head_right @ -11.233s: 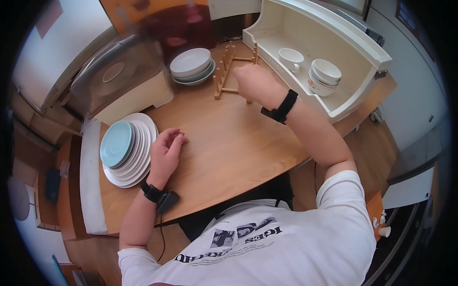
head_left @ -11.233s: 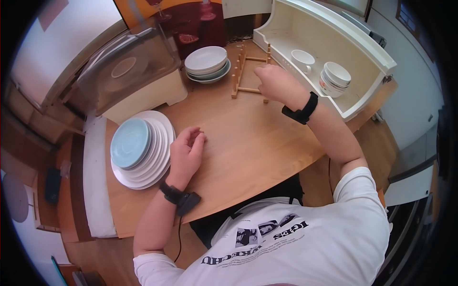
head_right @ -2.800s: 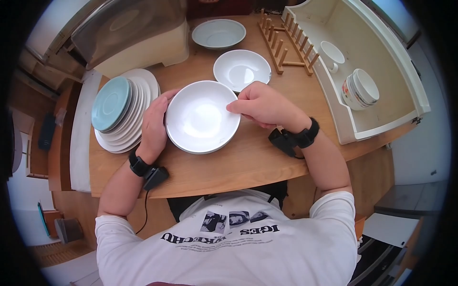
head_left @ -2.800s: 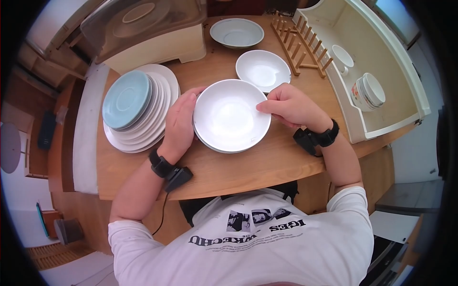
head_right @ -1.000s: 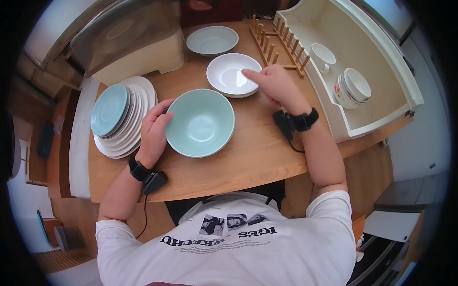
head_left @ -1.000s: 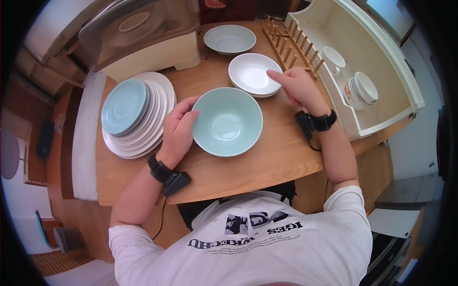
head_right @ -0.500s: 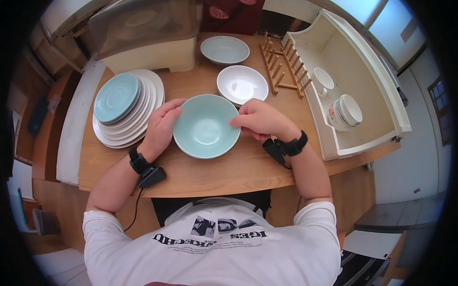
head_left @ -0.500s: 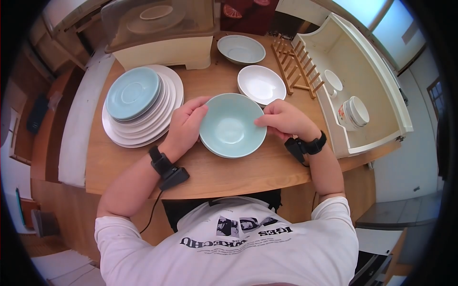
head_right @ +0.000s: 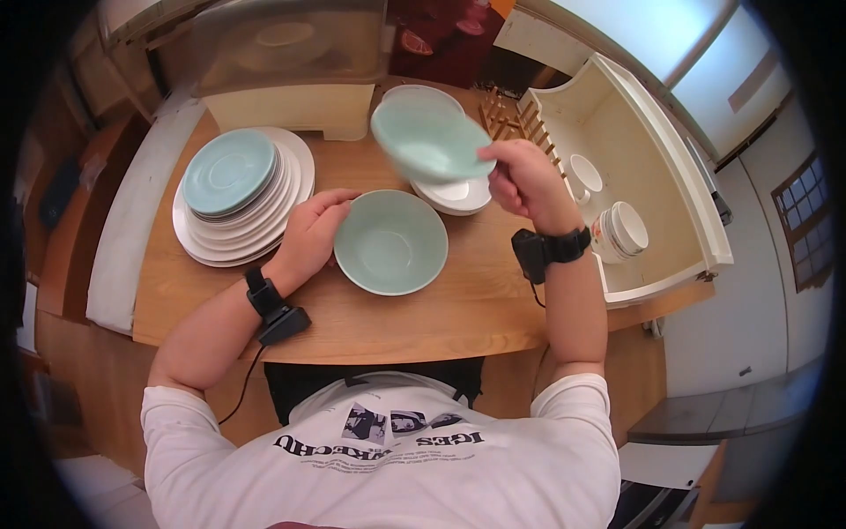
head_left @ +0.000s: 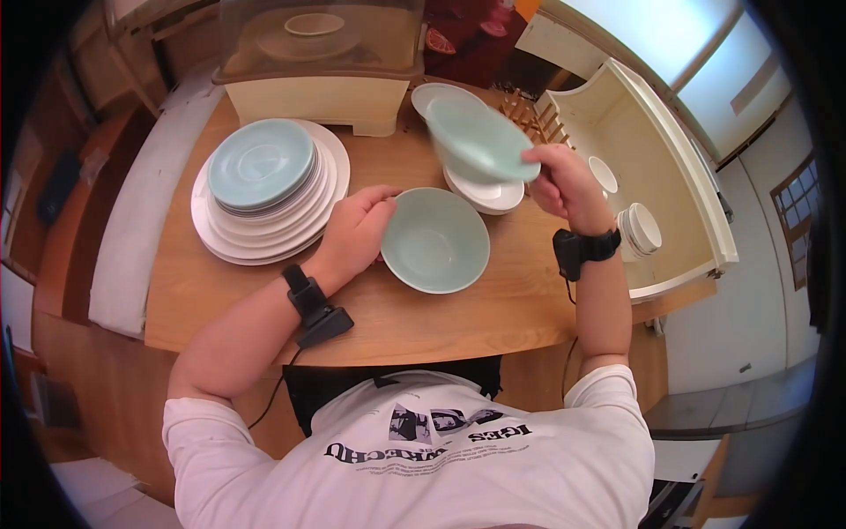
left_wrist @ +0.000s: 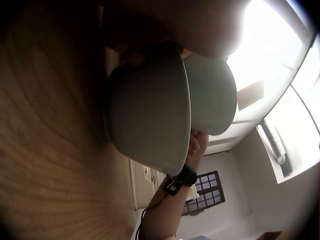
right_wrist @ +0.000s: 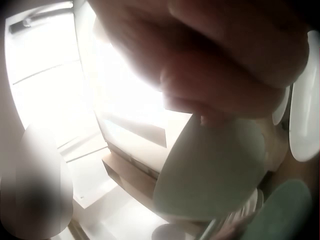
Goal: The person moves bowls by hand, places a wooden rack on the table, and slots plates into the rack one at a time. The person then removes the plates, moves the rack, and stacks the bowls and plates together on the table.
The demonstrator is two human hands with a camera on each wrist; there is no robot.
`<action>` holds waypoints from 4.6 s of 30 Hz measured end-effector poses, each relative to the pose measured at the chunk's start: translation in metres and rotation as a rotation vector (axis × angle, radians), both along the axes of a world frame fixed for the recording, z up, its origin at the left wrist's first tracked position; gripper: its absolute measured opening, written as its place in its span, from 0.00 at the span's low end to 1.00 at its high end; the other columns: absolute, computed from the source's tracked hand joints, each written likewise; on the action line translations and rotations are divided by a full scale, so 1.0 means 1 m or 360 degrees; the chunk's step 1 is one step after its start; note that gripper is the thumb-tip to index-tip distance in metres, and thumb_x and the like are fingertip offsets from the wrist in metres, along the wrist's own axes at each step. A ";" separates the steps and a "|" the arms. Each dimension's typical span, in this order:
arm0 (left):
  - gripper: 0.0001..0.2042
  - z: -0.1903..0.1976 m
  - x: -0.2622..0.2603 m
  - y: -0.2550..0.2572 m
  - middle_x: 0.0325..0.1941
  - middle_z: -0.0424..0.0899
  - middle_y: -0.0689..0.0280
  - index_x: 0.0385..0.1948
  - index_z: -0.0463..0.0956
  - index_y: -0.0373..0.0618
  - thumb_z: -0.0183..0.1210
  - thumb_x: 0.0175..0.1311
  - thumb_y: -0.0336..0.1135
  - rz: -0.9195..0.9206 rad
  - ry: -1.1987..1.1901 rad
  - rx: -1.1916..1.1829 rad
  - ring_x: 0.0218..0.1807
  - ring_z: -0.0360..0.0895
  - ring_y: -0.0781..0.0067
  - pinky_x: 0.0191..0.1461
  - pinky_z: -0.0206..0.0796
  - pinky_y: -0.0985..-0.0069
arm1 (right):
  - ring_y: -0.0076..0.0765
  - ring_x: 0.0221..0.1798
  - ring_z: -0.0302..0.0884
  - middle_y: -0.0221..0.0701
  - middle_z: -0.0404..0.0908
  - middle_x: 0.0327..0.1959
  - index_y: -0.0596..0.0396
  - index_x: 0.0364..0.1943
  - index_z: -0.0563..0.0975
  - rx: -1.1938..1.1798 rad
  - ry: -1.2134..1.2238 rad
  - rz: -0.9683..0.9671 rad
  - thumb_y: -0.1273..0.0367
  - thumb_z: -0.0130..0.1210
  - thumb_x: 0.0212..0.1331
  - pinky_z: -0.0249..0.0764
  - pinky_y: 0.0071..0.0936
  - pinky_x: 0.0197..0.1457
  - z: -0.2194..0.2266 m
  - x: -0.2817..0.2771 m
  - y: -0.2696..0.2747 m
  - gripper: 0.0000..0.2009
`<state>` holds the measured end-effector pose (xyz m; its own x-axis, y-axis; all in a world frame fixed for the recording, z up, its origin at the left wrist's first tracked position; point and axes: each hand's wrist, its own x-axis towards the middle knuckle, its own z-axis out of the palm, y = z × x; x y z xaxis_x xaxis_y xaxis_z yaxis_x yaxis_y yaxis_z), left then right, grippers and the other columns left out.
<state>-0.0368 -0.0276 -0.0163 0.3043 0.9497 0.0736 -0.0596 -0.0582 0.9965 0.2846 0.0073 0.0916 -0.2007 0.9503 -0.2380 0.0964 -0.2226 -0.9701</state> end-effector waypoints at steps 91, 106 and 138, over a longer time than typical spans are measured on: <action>0.23 -0.006 -0.004 0.002 0.34 0.87 0.52 0.44 0.80 0.26 0.46 0.80 0.43 -0.0030 0.0024 0.0181 0.15 0.75 0.75 0.19 0.64 0.77 | 0.18 0.19 0.64 0.19 0.69 0.20 0.51 0.30 0.72 -0.0186 0.0050 -0.0615 0.62 0.55 0.75 0.56 0.19 0.19 -0.055 -0.034 0.147 0.14; 0.23 -0.005 -0.004 0.003 0.36 0.87 0.52 0.46 0.79 0.26 0.46 0.80 0.44 -0.0071 0.0067 0.0065 0.15 0.74 0.76 0.19 0.65 0.78 | 0.27 0.11 0.71 0.30 0.74 0.13 0.58 0.18 0.74 0.0295 -0.1118 -0.0239 0.65 0.63 0.64 0.62 0.27 0.14 -0.016 -0.002 0.070 0.18; 0.24 -0.004 -0.001 0.004 0.26 0.80 0.60 0.64 0.68 0.30 0.46 0.79 0.44 0.0034 -0.0013 -0.0204 0.19 0.76 0.76 0.21 0.69 0.77 | 0.22 0.07 0.56 0.25 0.65 0.09 0.52 0.19 0.71 -0.0066 -0.0053 -0.0190 0.66 0.58 0.65 0.48 0.24 0.09 0.001 -0.025 -0.015 0.16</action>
<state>-0.0375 -0.0234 -0.0207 0.2840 0.9577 -0.0462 -0.0677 0.0681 0.9954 0.2600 -0.0077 0.0927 -0.0779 0.9561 -0.2824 0.0985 -0.2745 -0.9565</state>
